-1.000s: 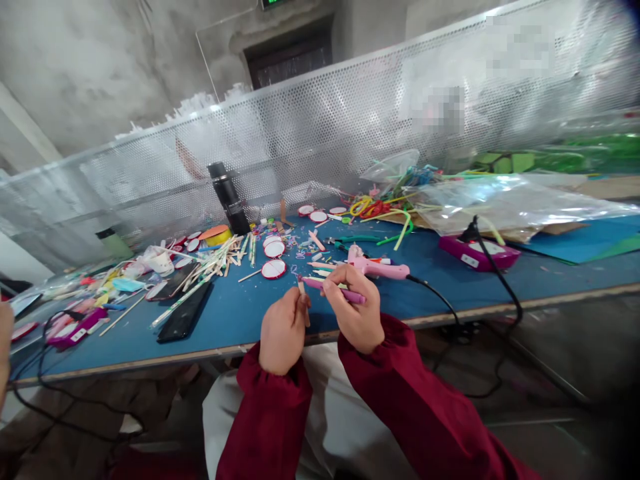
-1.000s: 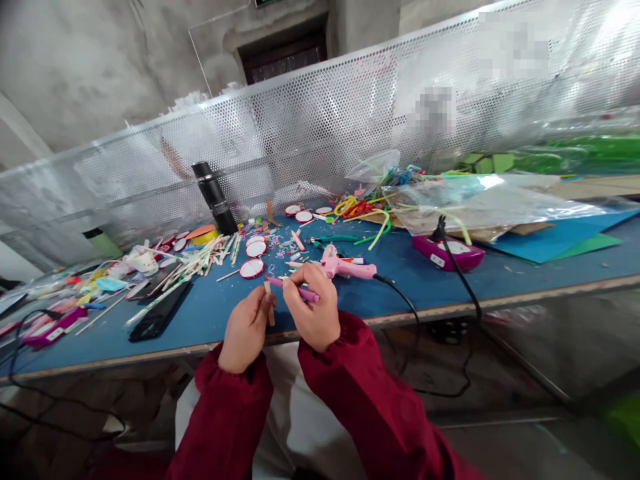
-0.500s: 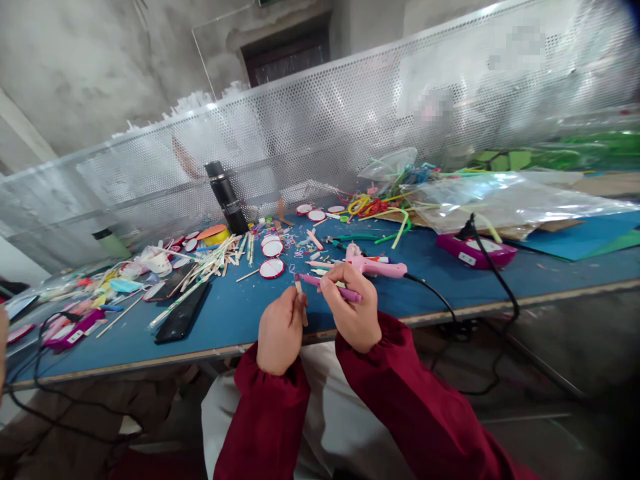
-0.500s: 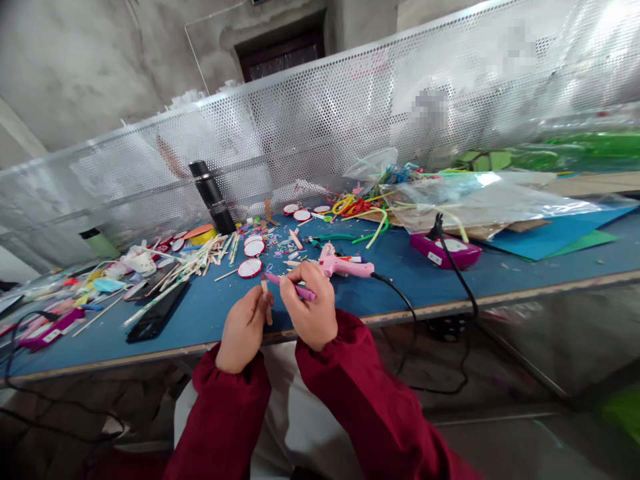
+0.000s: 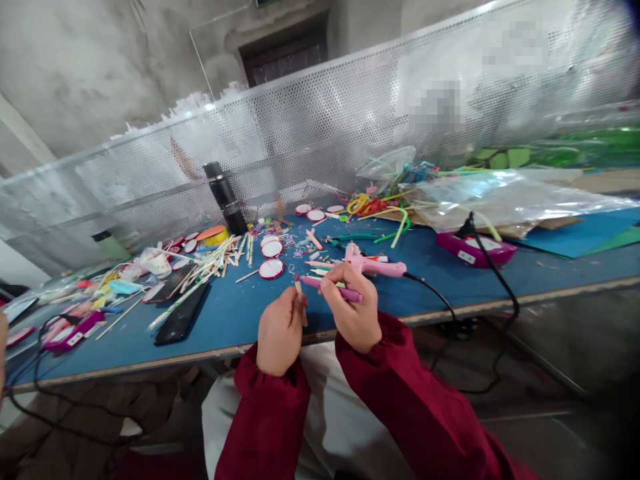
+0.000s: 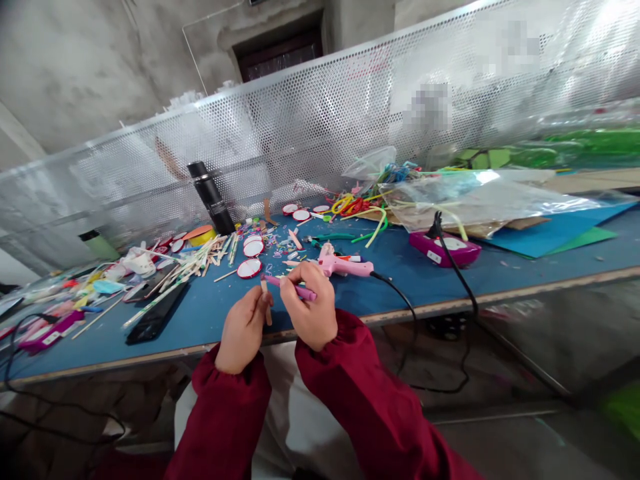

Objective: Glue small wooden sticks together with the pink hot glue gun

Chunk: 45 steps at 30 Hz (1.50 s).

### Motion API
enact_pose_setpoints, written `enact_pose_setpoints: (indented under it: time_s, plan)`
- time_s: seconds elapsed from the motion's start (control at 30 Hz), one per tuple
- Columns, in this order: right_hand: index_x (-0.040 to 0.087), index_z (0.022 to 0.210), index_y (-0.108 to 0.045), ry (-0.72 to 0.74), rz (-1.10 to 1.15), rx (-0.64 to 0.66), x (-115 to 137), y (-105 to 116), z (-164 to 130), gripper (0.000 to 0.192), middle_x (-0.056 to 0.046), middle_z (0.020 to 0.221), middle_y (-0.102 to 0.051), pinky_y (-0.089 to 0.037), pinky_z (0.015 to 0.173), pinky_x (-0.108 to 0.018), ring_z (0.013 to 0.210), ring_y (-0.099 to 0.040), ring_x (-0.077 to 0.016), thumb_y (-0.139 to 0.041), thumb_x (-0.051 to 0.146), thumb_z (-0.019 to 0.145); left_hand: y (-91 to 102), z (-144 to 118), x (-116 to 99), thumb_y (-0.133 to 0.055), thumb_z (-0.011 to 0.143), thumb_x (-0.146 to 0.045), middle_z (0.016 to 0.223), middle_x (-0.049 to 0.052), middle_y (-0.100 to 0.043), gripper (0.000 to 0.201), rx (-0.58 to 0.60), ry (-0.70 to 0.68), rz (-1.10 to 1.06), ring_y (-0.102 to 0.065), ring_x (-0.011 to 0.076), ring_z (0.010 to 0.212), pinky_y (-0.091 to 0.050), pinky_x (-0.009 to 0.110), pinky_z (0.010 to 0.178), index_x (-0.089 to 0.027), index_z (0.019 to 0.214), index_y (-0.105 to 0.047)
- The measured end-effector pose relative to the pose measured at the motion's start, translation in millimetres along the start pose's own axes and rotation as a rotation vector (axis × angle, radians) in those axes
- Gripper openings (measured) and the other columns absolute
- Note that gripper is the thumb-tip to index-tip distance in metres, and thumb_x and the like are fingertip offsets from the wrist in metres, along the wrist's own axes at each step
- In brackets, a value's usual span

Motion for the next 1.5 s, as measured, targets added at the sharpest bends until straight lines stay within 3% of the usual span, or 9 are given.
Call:
enact_pose_setpoints:
  time_s: [0.2,0.33,0.4,0.73,1.0,1.5]
  plan:
    - [0.024,0.072,-0.058,0.019,0.021,0.001,1,0,-1,0.023,0.000,0.070,-0.060,-0.045,0.067,-0.034,0.070,-0.057,-0.0182,-0.057,0.020,0.095,1.3,-1,-3,-0.031,0.110,-0.042,0.068,0.000,-0.062,0.039,0.001,-0.004,-0.001,-0.059,0.0188,0.066,-0.038,0.031,0.066,-0.023,0.083,-0.051]
    - [0.024,0.077,-0.060,0.023,0.121,-0.228,-1,14,-5,0.019,0.000,0.072,-0.062,-0.046,0.068,-0.035,0.069,-0.058,-0.0181,-0.059,0.021,0.096,0.8,-1,0,-0.032,0.110,-0.042,0.067,-0.001,-0.063,0.037,-0.010,0.007,-0.028,-0.059,0.0177,0.065,-0.039,0.030,0.068,-0.023,0.086,-0.054]
    - [0.023,0.079,-0.061,0.009,0.134,-0.269,-4,16,-6,0.018,-0.001,0.073,-0.063,-0.047,0.069,-0.035,0.070,-0.059,-0.0183,-0.060,0.022,0.096,0.3,-1,1,-0.033,0.110,-0.042,0.067,-0.001,-0.062,0.037,-0.011,0.011,-0.039,-0.059,0.0174,0.065,-0.039,0.030,0.068,-0.024,0.086,-0.054]
    - [0.023,0.077,-0.059,0.054,0.044,-0.034,2,3,-3,0.022,-0.001,0.073,-0.062,-0.045,0.072,-0.037,0.071,-0.057,-0.0187,-0.057,0.024,0.098,-0.2,0,3,-0.034,0.110,-0.042,0.068,-0.001,-0.061,0.037,-0.002,0.018,-0.049,-0.057,0.0174,0.066,-0.035,0.029,0.066,-0.023,0.084,-0.052]
    - [0.024,0.076,-0.058,0.071,0.002,0.027,3,-3,-2,0.021,-0.001,0.073,-0.061,-0.045,0.071,-0.034,0.074,-0.057,-0.0190,-0.057,0.020,0.096,-1.5,0,4,-0.034,0.109,-0.040,0.067,-0.001,-0.059,0.035,0.000,0.025,-0.046,-0.055,0.0172,0.066,-0.033,0.029,0.066,-0.023,0.083,-0.051]
    - [0.024,0.074,-0.057,0.063,-0.001,0.014,2,-2,-2,0.023,-0.001,0.072,-0.060,-0.045,0.071,-0.035,0.073,-0.056,-0.0186,-0.055,0.020,0.097,-1.8,0,4,-0.034,0.110,-0.041,0.068,-0.001,-0.060,0.036,-0.003,0.015,-0.047,-0.056,0.0177,0.067,-0.034,0.030,0.068,-0.023,0.082,-0.050]
Point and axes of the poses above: each hand's wrist, its own z-axis towards the middle knuckle, its own y-axis out of the back of the hand, x = y × z, the point moved 7 cm from there along z, towards the middle knuckle
